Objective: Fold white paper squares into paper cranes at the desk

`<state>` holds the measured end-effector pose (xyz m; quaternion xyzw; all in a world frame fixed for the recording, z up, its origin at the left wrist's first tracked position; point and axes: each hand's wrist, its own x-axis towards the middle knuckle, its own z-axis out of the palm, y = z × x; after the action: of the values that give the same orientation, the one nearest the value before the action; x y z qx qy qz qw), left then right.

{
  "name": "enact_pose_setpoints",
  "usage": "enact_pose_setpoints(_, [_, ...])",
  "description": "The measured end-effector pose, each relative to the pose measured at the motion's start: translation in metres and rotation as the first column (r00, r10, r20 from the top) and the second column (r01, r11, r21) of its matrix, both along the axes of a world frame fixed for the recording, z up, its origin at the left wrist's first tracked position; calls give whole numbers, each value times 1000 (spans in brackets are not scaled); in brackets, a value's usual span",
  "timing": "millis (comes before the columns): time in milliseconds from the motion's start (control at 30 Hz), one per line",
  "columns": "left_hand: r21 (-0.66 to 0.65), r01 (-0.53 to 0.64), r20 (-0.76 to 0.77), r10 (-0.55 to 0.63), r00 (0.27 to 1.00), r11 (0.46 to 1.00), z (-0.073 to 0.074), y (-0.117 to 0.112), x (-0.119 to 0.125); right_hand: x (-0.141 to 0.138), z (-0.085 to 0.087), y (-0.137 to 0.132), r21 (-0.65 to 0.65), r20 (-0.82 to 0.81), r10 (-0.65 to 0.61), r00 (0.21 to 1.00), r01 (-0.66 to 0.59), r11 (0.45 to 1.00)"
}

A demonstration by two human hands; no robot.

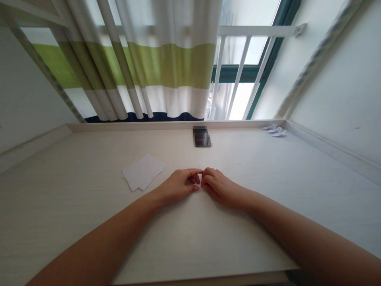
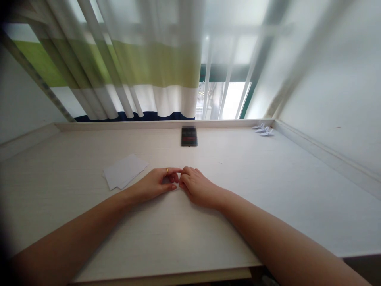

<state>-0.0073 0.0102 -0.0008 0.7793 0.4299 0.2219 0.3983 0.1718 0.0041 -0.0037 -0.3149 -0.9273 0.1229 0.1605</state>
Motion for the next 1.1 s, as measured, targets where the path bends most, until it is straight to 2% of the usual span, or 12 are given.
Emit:
enact_pose_setpoints(133, [-35, 7, 31, -6, 999, 999, 2, -1, 1, -2, -1, 0, -44, 10, -36, 999, 36, 998])
enact_pose_setpoints(333, [-23, 24, 33, -23, 999, 999, 2, -1, -1, -5, -6, -1, -44, 36, -92, 995, 94, 995])
enact_pose_setpoints(500, [8, 35, 3, -35, 999, 999, 4, -1, -2, -7, -5, -1, -81, 39, -132, 990, 135, 988])
enact_pose_setpoints(667, [-21, 16, -13, -16, 1000, 1000, 5, -1, -1, -7, -5, -1, -83, 50, -139, 989, 143, 986])
enact_pose_setpoints(1100, [-86, 2, 117, 8, 993, 996, -6, 3, 0, -8, -6, -1, -68, 85, -141, 986, 147, 987])
